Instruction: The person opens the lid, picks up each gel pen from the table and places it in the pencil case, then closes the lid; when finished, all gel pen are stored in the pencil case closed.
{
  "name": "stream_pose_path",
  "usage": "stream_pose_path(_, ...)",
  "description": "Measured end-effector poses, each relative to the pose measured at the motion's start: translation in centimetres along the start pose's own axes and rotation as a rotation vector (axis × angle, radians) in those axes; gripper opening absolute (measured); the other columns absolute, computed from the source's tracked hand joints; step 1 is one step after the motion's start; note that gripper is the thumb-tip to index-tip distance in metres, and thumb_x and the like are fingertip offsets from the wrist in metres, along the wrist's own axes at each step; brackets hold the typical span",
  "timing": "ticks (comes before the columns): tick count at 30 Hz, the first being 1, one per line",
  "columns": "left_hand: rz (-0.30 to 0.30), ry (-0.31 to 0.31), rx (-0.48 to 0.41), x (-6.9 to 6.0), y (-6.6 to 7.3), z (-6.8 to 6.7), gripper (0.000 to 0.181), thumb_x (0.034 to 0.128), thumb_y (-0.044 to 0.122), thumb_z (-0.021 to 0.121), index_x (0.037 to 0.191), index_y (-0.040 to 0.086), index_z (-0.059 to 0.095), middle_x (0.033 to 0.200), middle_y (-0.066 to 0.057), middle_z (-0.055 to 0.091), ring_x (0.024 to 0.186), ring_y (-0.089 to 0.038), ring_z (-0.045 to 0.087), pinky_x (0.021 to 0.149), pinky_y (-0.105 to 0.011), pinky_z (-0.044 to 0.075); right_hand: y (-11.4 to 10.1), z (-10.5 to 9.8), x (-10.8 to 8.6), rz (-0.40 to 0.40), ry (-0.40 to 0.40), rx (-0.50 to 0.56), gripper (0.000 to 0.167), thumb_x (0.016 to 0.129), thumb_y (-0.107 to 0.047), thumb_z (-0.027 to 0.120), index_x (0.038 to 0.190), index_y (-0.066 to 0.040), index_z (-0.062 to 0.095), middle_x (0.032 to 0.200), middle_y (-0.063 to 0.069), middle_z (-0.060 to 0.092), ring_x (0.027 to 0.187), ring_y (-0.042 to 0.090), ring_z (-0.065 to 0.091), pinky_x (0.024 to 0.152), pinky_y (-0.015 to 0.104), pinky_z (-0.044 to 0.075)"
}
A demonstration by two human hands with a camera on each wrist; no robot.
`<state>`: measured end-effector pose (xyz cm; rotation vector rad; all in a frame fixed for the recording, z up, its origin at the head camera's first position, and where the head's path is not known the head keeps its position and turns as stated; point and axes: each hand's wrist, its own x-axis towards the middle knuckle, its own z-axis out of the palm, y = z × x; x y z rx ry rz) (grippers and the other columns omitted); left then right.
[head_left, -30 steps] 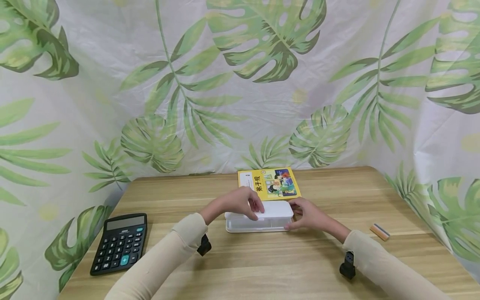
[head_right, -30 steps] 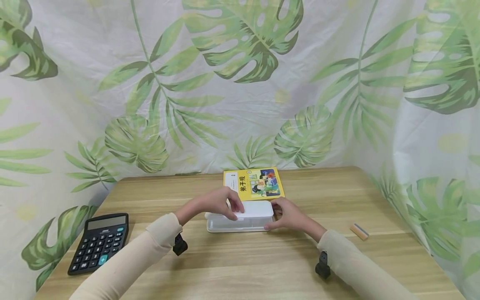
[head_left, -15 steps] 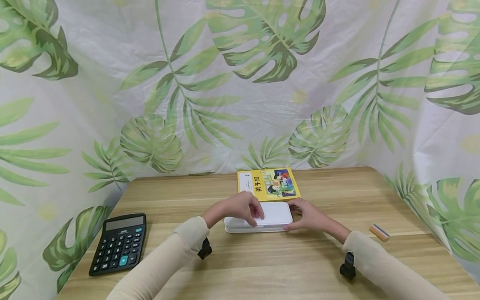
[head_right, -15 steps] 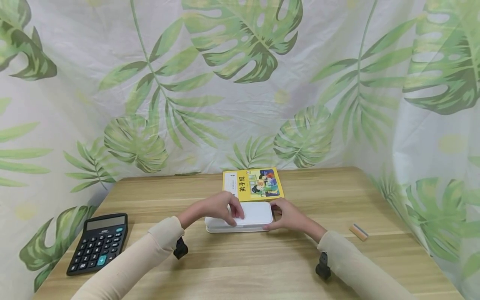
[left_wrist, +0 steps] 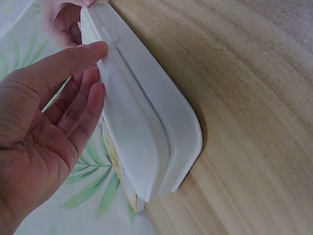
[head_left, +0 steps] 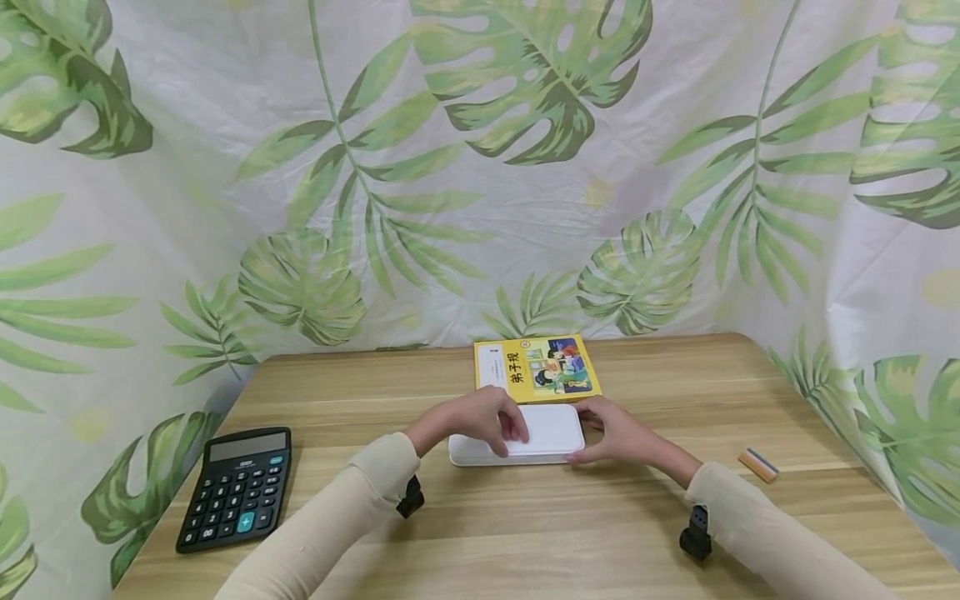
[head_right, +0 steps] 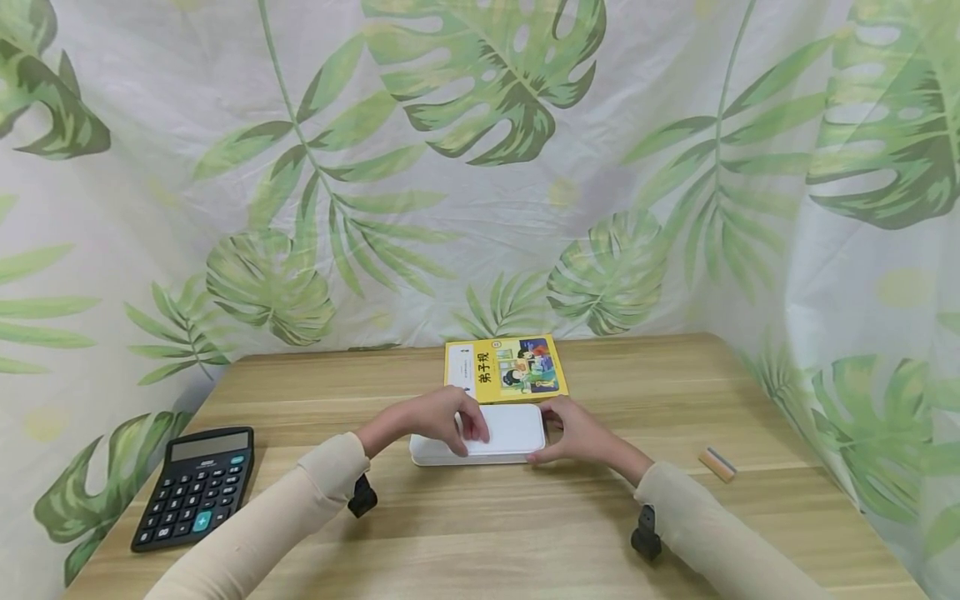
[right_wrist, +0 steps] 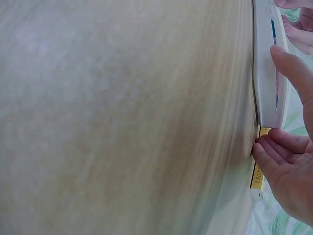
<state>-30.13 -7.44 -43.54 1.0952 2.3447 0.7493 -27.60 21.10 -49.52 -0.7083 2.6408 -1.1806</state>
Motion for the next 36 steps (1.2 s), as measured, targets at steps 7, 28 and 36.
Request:
stream_pose_path(7,0.001,-0.046,-0.017,0.07,-0.53,-0.37,0.029,0.0749,-0.005,0.085,0.100,0.009,0.079,0.088,-0.001,0.073,0.082,-0.009,0.062,0.074,-0.018,0.053,0.04,0.15,0.09,-0.001,0.001,0.002,0.079,0.073,-0.033,0.093,0.134,0.001,0.055,0.135,0.017,0.057,0.130,0.035,0.055,0.110,0.051,0.047)
stream_pose_path(28,-0.041,-0.082,-0.116,0.22,-0.53,-0.32,0.031,0.0746,-0.011,0.082,0.101,0.004,0.078,0.087,-0.004,0.071,0.081,-0.011,0.060,0.073,-0.019,0.052,-0.19,0.11,-0.13,0.009,-0.003,-0.010,0.078,0.074,-0.032,0.093,0.134,0.000,0.055,0.136,0.018,0.055,0.130,0.034,0.055,0.111,0.052,0.046)
stream_pose_path(36,-0.047,-0.069,-0.096,-0.10,-0.60,-0.35,0.029,0.0792,-0.005,0.081,0.106,0.006,0.077,0.093,-0.002,0.072,0.085,-0.009,0.061,0.077,-0.019,0.052,-0.03,0.05,0.05,0.000,-0.003,-0.009,0.079,0.072,-0.030,0.093,0.134,0.002,0.055,0.135,0.020,0.055,0.129,0.037,0.055,0.110,0.051,0.046)
